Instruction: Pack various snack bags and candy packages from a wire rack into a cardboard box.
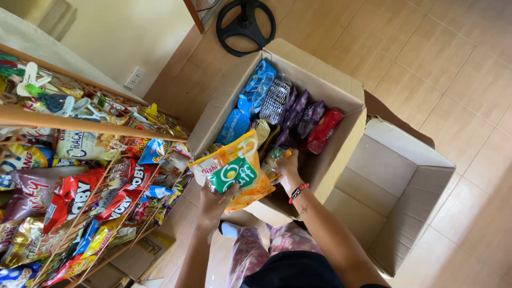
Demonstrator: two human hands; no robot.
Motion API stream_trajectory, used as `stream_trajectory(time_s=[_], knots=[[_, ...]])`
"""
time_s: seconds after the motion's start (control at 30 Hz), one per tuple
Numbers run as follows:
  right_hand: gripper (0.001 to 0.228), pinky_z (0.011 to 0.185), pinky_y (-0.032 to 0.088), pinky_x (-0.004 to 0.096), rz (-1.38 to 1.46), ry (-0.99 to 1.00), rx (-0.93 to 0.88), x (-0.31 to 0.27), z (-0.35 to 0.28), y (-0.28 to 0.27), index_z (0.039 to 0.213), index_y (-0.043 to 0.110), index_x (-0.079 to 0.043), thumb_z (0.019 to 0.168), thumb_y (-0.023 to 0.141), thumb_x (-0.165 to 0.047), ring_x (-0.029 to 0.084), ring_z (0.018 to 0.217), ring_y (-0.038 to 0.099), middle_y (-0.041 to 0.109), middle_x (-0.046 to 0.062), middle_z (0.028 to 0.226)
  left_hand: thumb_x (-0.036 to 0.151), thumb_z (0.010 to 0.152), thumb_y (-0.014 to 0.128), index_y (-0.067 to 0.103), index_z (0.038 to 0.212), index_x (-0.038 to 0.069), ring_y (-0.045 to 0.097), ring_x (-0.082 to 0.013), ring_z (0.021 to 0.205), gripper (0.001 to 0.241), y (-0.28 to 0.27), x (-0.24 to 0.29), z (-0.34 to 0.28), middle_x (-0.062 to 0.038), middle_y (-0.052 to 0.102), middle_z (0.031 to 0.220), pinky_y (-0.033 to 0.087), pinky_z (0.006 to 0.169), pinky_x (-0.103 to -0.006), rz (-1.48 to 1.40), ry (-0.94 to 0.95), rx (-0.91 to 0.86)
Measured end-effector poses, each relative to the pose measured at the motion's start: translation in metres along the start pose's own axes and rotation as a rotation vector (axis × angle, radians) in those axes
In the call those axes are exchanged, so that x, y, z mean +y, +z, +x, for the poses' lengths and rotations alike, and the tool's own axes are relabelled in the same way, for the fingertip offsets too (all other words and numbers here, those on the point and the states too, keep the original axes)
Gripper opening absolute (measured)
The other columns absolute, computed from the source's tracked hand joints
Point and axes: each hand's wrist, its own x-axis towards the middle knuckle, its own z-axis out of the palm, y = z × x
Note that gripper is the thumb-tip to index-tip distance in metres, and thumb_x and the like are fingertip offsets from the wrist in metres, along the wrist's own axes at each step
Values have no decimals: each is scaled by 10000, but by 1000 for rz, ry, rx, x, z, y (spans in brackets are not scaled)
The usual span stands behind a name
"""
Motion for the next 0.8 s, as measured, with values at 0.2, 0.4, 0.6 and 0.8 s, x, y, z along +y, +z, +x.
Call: stream_trajectory(time_s=[0.2,0.4,0.6,0.8], knots=[[522,637,541,366,-22,-139,140,94,99,-21,1225,487,-119,799,536,180,197,853,599,566,74,1016,47,893,777,605,1252,-32,685,-139,1008,406,4,-18,-1,-79,732,1130,571,911,-314,-97,-55,5],[588,657,534,348,-223,-222,98,121,151,-48,1205,505,-152,721,626,158,167,873,581,567,24,1021,41,897,739,508,1339,22,657,-165,1123,499,21,-24,-1,-63,706,1201,529,1004,-350,-282,-94,15],[619,889,496,360,-213,82,-2,108,144,-42,1411,349,-210,902,700,-208,193,1118,562,548,47,1264,131,925,689,421,1464,78,602,-207,1200,605,31,-42,-2,-85,654,1306,464,1000,-448,-138,-357,105],[532,987,368,728,112,279,-141,-15,-20,-46,1425,492,-168,951,477,-409,332,1287,543,586,89,1426,93,940,654,267,1542,100,566,-240,1293,715,64,-47,7,-110,593,1405,437,1134,-418,-340,-118,-16]])
